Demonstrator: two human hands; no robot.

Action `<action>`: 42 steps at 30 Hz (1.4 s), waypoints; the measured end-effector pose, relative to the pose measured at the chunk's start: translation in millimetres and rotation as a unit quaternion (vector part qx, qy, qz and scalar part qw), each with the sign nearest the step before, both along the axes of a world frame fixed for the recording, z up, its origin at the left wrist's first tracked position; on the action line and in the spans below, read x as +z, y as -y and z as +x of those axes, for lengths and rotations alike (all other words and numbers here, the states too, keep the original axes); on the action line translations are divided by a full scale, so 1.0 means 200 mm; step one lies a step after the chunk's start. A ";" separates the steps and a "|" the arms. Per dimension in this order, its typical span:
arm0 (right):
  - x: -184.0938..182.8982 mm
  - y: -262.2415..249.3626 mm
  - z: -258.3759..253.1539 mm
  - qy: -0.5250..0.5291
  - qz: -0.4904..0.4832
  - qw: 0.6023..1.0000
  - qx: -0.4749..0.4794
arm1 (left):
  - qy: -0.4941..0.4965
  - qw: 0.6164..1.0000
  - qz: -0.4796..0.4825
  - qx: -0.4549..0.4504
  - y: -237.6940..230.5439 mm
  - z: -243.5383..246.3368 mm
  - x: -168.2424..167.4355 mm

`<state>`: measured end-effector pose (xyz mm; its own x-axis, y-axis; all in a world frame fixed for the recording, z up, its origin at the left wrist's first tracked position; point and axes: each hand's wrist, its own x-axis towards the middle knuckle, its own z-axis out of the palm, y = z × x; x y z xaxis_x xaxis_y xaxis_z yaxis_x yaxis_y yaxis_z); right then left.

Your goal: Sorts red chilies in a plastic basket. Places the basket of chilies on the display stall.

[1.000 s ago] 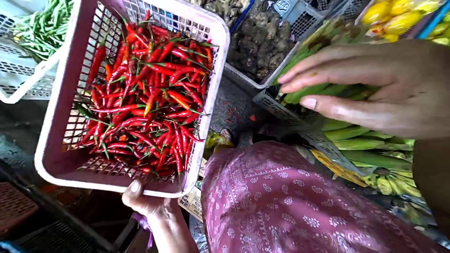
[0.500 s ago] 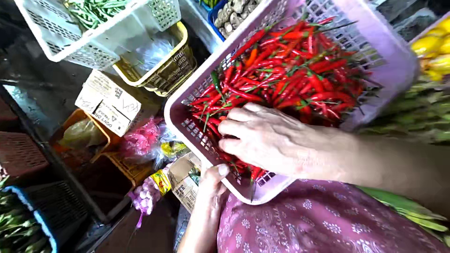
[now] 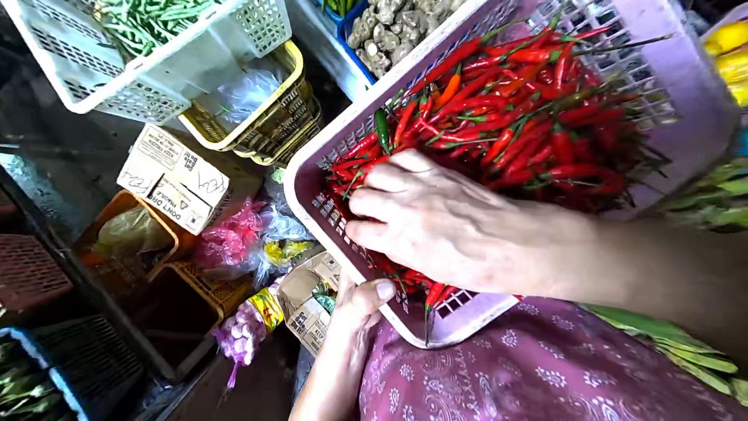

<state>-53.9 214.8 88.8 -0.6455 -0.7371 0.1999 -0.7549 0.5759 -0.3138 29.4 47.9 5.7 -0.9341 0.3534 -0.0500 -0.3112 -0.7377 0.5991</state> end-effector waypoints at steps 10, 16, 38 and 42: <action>0.06 -0.22 -0.05 0.047 -0.033 0.998 0.029 | 0.040 0.999 -0.004 0.000 0.02 0.02 -0.05; 0.14 -0.48 0.02 -0.001 -0.033 0.998 -0.051 | 0.022 0.999 -0.001 0.024 0.04 0.02 -0.03; 0.25 -0.39 -0.08 -0.025 0.113 0.990 -0.078 | 0.042 0.999 0.015 0.018 -0.01 0.03 -0.02; 0.20 -0.24 -0.01 0.014 0.079 0.995 -0.051 | 0.037 0.999 0.022 0.006 -0.01 0.04 -0.01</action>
<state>-55.4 261.9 129.4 -0.7218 -0.6889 0.0666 -0.6825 0.6925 -0.2338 37.0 49.9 4.4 -0.9326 0.3458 -0.1034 -0.3443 -0.7665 0.5421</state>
